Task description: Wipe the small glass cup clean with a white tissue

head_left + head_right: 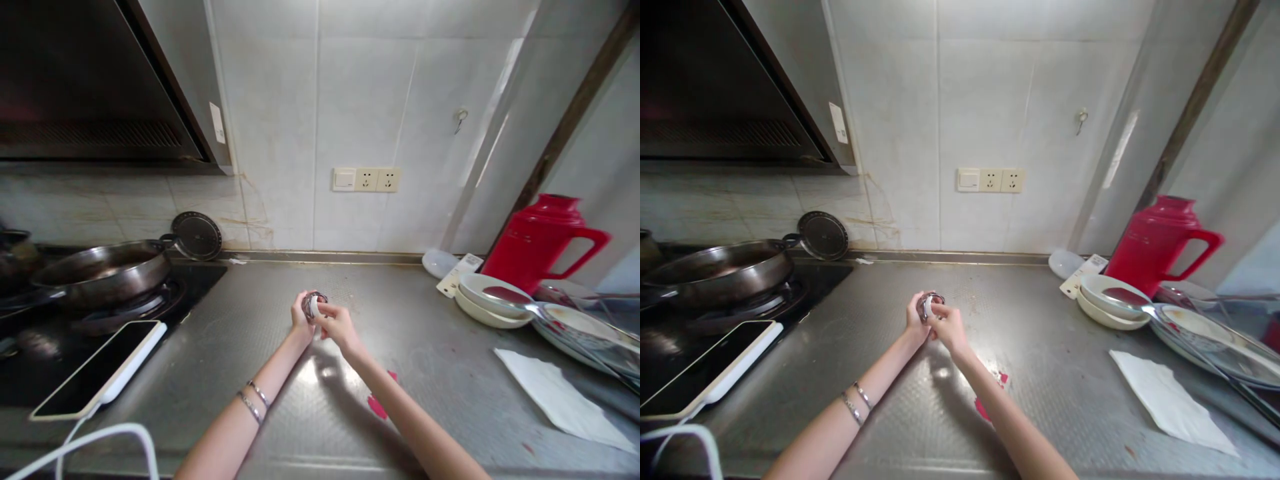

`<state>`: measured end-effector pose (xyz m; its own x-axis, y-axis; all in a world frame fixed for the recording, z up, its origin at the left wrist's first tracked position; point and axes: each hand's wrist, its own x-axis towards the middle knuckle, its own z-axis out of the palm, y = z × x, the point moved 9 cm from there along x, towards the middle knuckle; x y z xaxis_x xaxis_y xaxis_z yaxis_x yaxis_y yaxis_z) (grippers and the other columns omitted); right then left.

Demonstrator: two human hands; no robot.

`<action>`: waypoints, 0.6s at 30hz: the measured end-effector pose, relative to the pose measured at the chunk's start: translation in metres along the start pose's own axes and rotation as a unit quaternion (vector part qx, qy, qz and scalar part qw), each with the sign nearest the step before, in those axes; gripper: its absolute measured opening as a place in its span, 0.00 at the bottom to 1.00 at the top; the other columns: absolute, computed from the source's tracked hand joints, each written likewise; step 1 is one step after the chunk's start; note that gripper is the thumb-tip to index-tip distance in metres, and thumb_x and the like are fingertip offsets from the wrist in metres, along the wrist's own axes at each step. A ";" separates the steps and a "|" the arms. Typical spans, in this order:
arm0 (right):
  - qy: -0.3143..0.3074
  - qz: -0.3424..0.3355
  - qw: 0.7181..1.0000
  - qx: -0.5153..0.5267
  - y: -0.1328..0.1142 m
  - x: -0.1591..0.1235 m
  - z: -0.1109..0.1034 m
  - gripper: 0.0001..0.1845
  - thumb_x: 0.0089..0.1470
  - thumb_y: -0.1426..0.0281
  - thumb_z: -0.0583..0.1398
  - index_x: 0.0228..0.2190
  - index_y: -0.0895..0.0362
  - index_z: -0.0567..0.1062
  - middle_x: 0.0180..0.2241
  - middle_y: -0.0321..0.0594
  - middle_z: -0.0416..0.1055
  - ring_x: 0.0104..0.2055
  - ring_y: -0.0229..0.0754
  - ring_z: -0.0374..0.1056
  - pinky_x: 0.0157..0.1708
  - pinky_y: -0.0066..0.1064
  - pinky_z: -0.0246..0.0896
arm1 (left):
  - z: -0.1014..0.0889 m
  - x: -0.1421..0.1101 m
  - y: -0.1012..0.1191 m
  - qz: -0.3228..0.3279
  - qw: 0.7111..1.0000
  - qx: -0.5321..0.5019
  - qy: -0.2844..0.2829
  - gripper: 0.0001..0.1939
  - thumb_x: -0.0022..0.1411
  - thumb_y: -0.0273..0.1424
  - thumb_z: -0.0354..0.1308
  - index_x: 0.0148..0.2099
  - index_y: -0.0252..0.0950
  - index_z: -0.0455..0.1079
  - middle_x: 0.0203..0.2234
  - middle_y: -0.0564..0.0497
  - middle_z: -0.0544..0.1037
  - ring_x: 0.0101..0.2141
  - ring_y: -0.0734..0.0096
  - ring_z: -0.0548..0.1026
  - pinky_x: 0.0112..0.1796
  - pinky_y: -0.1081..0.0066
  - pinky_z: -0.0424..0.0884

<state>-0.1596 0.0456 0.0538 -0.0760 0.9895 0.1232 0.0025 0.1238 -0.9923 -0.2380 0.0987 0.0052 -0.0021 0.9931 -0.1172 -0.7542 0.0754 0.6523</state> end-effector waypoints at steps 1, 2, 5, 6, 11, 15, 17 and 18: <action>0.005 0.006 1.000 0.011 0.001 0.001 -0.004 0.17 0.36 0.67 0.60 0.31 0.61 0.79 0.23 0.35 0.72 0.14 0.29 0.54 0.14 0.22 0.55 | -0.001 0.000 0.002 0.005 1.000 -0.007 0.007 0.12 0.51 0.38 0.55 0.29 0.33 0.69 0.19 0.52 0.74 0.20 0.72 0.72 0.25 0.73 0.65; 0.017 0.009 1.000 0.023 0.001 0.002 -0.010 0.18 0.36 0.65 0.60 0.31 0.61 0.79 0.22 0.36 0.72 0.14 0.29 0.54 0.14 0.23 0.56 | -0.003 0.000 0.003 0.008 1.000 -0.016 0.016 0.11 0.51 0.37 0.55 0.29 0.32 0.69 0.18 0.52 0.74 0.19 0.72 0.72 0.24 0.73 0.65; 0.084 -0.031 0.995 0.043 -0.005 0.007 -0.037 0.21 0.39 0.61 0.61 0.34 0.61 0.78 0.24 0.37 0.72 0.16 0.30 0.56 0.17 0.24 0.57 | -0.005 0.001 0.004 -0.004 0.998 -0.047 0.029 0.11 0.52 0.35 0.54 0.29 0.32 0.70 0.19 0.51 0.75 0.20 0.71 0.72 0.25 0.73 0.66; 0.114 -0.053 0.991 0.038 -0.007 0.009 -0.049 0.22 0.40 0.59 0.61 0.35 0.62 0.78 0.25 0.38 0.73 0.16 0.30 0.57 0.17 0.25 0.57 | -0.005 0.001 0.003 -0.012 0.998 -0.056 0.030 0.11 0.52 0.36 0.54 0.29 0.33 0.70 0.19 0.50 0.75 0.20 0.70 0.73 0.26 0.72 0.67; 0.209 -0.123 0.969 -0.054 -0.007 0.021 -0.096 0.25 0.45 0.53 0.59 0.35 0.62 0.77 0.23 0.38 0.71 0.20 0.35 0.61 0.20 0.26 0.57 | -0.006 0.001 -0.007 -0.067 0.995 -0.061 0.033 0.11 0.54 0.34 0.52 0.28 0.32 0.70 0.21 0.45 0.77 0.22 0.66 0.75 0.26 0.69 0.70; 0.205 -0.185 0.945 -0.175 -0.014 0.019 -0.099 0.23 0.48 0.53 0.58 0.32 0.60 0.78 0.29 0.43 0.74 0.30 0.41 0.65 0.31 0.31 0.62 | -0.001 -0.001 -0.020 -0.116 0.992 -0.055 0.004 0.10 0.54 0.33 0.52 0.29 0.31 0.70 0.22 0.43 0.77 0.24 0.63 0.76 0.28 0.67 0.70; 0.192 -0.207 0.934 -0.219 -0.018 0.016 -0.093 0.22 0.49 0.53 0.57 0.31 0.59 0.79 0.29 0.42 0.74 0.33 0.43 0.66 0.37 0.33 0.61 | 0.003 -0.004 -0.028 -0.145 0.988 -0.046 -0.018 0.10 0.53 0.33 0.53 0.29 0.31 0.70 0.22 0.43 0.77 0.25 0.62 0.76 0.28 0.66 0.71; 0.185 -0.211 0.932 -0.227 -0.019 0.015 -0.090 0.21 0.50 0.54 0.58 0.31 0.59 0.79 0.29 0.42 0.74 0.34 0.43 0.66 0.38 0.34 0.61 | 0.005 -0.005 -0.031 -0.161 0.986 -0.039 -0.028 0.10 0.53 0.33 0.53 0.30 0.30 0.70 0.23 0.42 0.77 0.25 0.61 0.76 0.28 0.65 0.71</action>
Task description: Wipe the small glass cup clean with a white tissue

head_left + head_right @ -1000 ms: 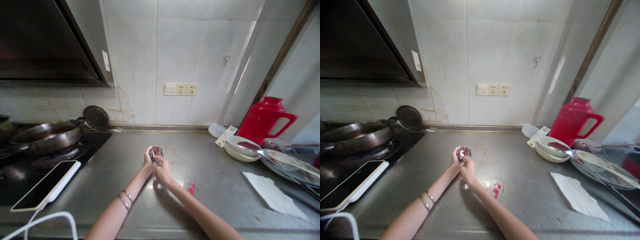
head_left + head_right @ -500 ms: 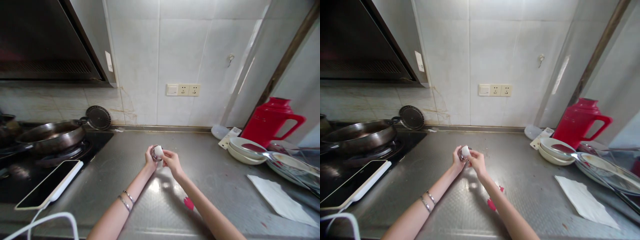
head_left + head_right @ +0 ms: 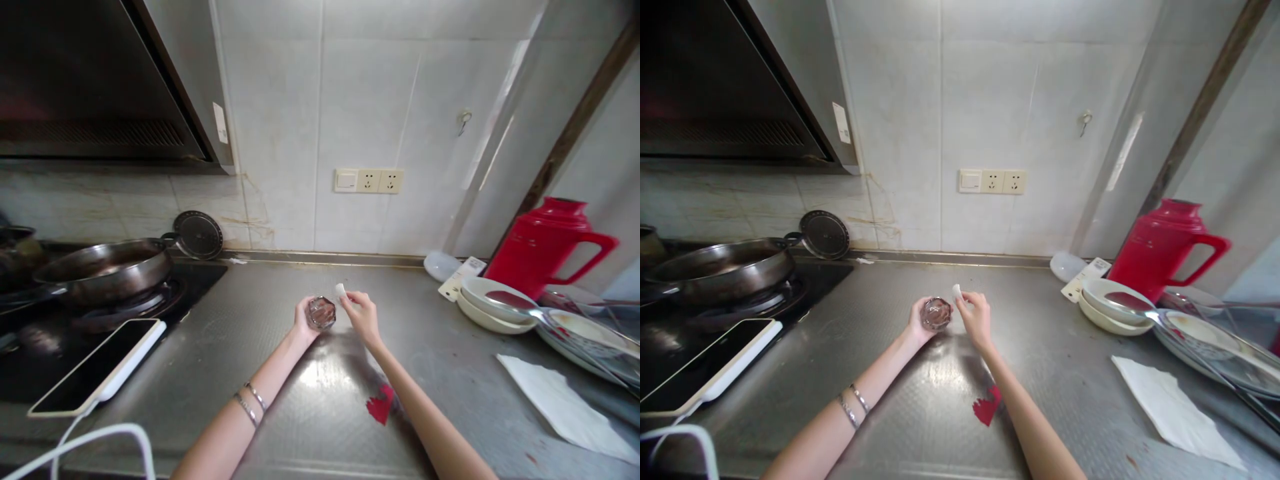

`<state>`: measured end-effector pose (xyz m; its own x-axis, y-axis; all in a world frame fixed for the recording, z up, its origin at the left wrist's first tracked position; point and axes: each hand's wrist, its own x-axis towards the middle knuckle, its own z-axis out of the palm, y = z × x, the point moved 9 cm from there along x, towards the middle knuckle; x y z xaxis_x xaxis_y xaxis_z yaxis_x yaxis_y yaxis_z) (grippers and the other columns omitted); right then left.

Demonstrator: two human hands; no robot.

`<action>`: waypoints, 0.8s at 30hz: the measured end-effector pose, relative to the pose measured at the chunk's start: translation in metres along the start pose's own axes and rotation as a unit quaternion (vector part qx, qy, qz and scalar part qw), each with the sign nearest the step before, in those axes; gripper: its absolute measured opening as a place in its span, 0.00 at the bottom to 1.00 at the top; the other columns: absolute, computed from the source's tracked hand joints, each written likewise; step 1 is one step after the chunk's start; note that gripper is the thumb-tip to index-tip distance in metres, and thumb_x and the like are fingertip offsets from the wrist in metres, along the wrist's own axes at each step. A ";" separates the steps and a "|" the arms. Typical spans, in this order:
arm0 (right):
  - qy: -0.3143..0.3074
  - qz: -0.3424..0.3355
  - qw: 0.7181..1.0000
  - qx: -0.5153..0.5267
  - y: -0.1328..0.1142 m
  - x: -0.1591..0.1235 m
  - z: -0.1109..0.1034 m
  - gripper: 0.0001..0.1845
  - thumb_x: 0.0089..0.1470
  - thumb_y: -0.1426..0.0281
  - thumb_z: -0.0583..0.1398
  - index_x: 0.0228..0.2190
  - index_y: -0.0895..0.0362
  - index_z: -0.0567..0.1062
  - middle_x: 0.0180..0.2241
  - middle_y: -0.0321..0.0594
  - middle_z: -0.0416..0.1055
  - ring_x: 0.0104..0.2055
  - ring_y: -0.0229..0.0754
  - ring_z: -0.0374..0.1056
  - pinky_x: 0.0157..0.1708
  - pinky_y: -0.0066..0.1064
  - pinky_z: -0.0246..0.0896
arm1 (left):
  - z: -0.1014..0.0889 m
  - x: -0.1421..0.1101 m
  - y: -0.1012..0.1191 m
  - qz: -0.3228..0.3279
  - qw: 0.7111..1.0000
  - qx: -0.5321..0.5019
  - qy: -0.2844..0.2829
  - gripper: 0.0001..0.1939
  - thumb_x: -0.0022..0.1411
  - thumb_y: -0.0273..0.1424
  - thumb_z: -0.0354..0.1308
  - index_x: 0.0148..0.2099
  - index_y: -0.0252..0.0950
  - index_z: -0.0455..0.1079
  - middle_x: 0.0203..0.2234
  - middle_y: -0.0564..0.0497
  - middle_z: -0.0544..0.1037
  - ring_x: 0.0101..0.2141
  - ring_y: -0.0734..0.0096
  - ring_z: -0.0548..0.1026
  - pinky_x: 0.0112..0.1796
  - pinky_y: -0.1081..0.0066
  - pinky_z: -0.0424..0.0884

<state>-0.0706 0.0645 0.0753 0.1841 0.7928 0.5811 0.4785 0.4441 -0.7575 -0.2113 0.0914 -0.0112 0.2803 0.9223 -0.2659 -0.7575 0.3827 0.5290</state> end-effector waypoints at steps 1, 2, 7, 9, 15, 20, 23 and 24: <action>-0.009 -0.001 1.000 0.006 -0.001 -0.001 0.002 0.21 0.50 0.54 0.58 0.31 0.59 0.79 0.29 0.43 0.75 0.35 0.44 0.67 0.39 0.34 0.61 | 0.001 0.000 -0.004 -0.019 1.000 0.009 -0.006 0.10 0.53 0.33 0.52 0.30 0.30 0.70 0.23 0.42 0.77 0.25 0.60 0.76 0.28 0.65 0.71; -0.022 0.005 0.999 0.024 -0.002 -0.002 0.005 0.21 0.50 0.54 0.58 0.31 0.59 0.79 0.30 0.43 0.75 0.35 0.44 0.67 0.39 0.34 0.61 | 0.001 -0.001 -0.008 -0.038 0.999 0.017 -0.010 0.11 0.53 0.33 0.52 0.30 0.30 0.70 0.23 0.41 0.77 0.25 0.59 0.76 0.29 0.64 0.71; -0.119 0.090 0.974 0.172 0.005 -0.010 0.031 0.25 0.47 0.54 0.59 0.35 0.62 0.78 0.31 0.44 0.76 0.28 0.42 0.69 0.23 0.28 0.62 | -0.002 -0.002 -0.025 -0.123 0.991 0.049 -0.018 0.19 0.55 0.42 0.50 0.34 0.29 0.70 0.25 0.39 0.77 0.28 0.53 0.77 0.30 0.59 0.71; -0.133 0.111 0.965 0.197 0.006 -0.014 0.036 0.25 0.47 0.54 0.60 0.36 0.62 0.78 0.30 0.44 0.76 0.25 0.40 0.68 0.17 0.25 0.58 | -0.005 -0.003 -0.030 -0.149 0.987 0.061 -0.022 0.23 0.56 0.46 0.48 0.34 0.29 0.70 0.25 0.39 0.77 0.29 0.51 0.77 0.31 0.58 0.71; -0.174 0.128 0.954 0.206 0.007 -0.017 0.044 0.26 0.48 0.54 0.59 0.39 0.62 0.78 0.29 0.42 0.76 0.22 0.36 0.66 0.14 0.22 0.55 | -0.008 -0.004 -0.034 -0.159 0.985 0.058 -0.027 0.26 0.58 0.49 0.45 0.34 0.29 0.70 0.24 0.39 0.77 0.29 0.52 0.76 0.33 0.57 0.70; -0.185 0.128 0.953 0.202 0.014 -0.015 0.047 0.27 0.46 0.54 0.61 0.40 0.64 0.77 0.33 0.46 0.77 0.27 0.42 0.71 0.17 0.24 0.59 | -0.010 -0.003 -0.037 -0.165 0.984 0.061 -0.016 0.30 0.60 0.50 0.40 0.35 0.27 0.70 0.25 0.36 0.77 0.27 0.52 0.76 0.32 0.57 0.69; -0.166 0.112 0.961 0.191 0.018 -0.012 0.044 0.27 0.46 0.54 0.61 0.39 0.64 0.77 0.34 0.47 0.78 0.32 0.46 0.73 0.23 0.28 0.64 | -0.008 -0.004 -0.039 -0.165 0.985 0.044 0.002 0.31 0.60 0.50 0.39 0.35 0.27 0.69 0.23 0.37 0.76 0.26 0.53 0.75 0.31 0.58 0.69; -0.161 0.107 0.964 0.185 0.019 -0.011 0.043 0.27 0.46 0.54 0.61 0.39 0.64 0.77 0.33 0.47 0.78 0.32 0.46 0.74 0.25 0.30 0.66 | -0.005 -0.004 -0.038 -0.161 0.986 0.036 -0.003 0.30 0.60 0.50 0.40 0.35 0.28 0.69 0.22 0.38 0.76 0.26 0.53 0.75 0.31 0.57 0.69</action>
<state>-0.1001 0.0823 0.0415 -0.0598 0.9446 0.3227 0.1097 0.3275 -0.9385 -0.1862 0.0725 -0.0340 0.5024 0.7529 -0.4251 -0.5850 0.6581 0.4740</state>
